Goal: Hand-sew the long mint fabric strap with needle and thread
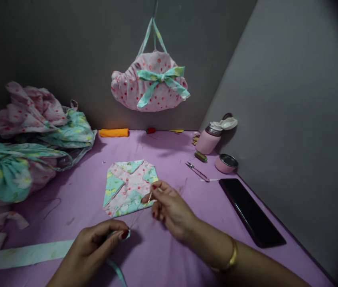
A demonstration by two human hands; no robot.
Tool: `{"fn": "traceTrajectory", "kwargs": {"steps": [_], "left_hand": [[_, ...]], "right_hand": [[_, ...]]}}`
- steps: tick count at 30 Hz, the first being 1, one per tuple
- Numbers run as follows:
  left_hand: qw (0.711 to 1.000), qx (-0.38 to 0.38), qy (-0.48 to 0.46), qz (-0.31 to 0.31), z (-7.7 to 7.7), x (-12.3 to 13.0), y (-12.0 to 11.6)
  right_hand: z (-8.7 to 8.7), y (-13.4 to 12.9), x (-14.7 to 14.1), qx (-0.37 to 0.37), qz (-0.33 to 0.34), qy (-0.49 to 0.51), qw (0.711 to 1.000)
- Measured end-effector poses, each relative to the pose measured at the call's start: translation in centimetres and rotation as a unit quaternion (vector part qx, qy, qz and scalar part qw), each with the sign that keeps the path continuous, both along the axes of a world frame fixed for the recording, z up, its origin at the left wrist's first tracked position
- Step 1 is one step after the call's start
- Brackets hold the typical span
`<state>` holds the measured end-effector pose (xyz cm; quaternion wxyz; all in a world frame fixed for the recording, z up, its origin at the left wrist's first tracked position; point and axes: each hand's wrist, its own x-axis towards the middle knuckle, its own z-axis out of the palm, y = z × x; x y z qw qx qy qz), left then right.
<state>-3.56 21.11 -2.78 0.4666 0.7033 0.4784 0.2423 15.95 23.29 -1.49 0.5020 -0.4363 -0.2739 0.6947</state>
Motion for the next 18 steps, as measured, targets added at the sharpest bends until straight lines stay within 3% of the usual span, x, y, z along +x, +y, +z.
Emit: {"fn": "traceTrajectory", "kwargs": {"steps": [3, 6, 12, 15, 18], "left_hand": [[0.998, -0.059, -0.021, 0.024, 0.2, 0.2, 0.1], [0.989, -0.128, -0.068, 0.039, 0.3, 0.4, 0.2], [0.962, -0.222, -0.148, 0.059, 0.2, 0.5, 0.5], [0.956, -0.232, -0.168, 0.058, 0.2, 0.4, 0.6], [0.953, -0.241, -0.17, 0.068, 0.3, 0.5, 0.6]], "right_hand": [[0.8, 2.1, 2.8, -0.048, -0.097, 0.015, 0.994], [1.2, 4.2, 6.3, -0.017, -0.191, -0.012, 0.981], [-0.3, 7.0, 12.5, 0.083, -0.436, -0.113, 0.889], [-0.8, 7.2, 12.7, 0.122, -0.454, -0.15, 0.87], [-1.0, 5.7, 9.6, 0.136, -0.36, -0.176, 0.906]]}}
